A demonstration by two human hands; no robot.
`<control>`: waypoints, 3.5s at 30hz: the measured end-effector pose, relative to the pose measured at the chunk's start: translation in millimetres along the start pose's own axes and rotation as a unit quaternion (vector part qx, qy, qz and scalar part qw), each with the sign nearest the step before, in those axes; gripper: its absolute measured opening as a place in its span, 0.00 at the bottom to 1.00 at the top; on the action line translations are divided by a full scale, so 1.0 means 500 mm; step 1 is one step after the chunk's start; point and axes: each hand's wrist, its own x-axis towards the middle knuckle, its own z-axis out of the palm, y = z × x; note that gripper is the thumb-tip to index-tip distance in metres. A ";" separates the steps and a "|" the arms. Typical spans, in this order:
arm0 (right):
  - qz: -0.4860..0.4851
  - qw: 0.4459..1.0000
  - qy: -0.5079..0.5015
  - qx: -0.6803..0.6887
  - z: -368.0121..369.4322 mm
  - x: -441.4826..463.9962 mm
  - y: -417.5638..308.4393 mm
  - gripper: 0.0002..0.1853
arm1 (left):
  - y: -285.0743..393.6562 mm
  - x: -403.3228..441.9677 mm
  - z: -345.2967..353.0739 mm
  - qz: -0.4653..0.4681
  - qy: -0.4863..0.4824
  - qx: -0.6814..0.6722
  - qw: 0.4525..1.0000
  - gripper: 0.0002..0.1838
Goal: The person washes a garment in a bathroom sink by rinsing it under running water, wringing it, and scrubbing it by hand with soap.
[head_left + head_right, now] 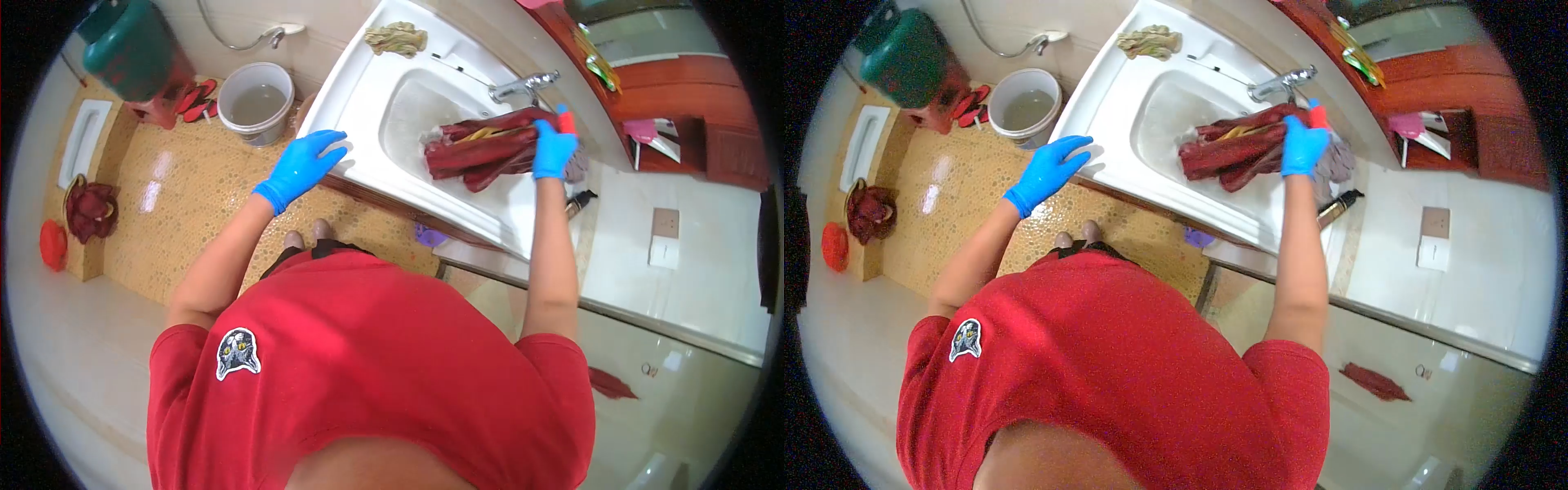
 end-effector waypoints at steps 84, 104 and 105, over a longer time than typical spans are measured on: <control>-0.364 0.816 -0.446 0.055 1.835 0.235 -1.569 0.37 | -0.645 -1.041 -0.765 -0.576 0.625 -0.166 0.500 0.19; -0.001 0.948 -0.312 0.062 1.620 -0.401 -1.334 0.17 | -1.176 -0.808 -1.688 -0.566 0.408 -0.074 0.713 0.31; 0.072 0.936 -0.345 -0.010 1.602 -0.445 -1.265 0.14 | -1.243 -0.815 -1.712 -0.562 0.399 -0.050 0.723 0.31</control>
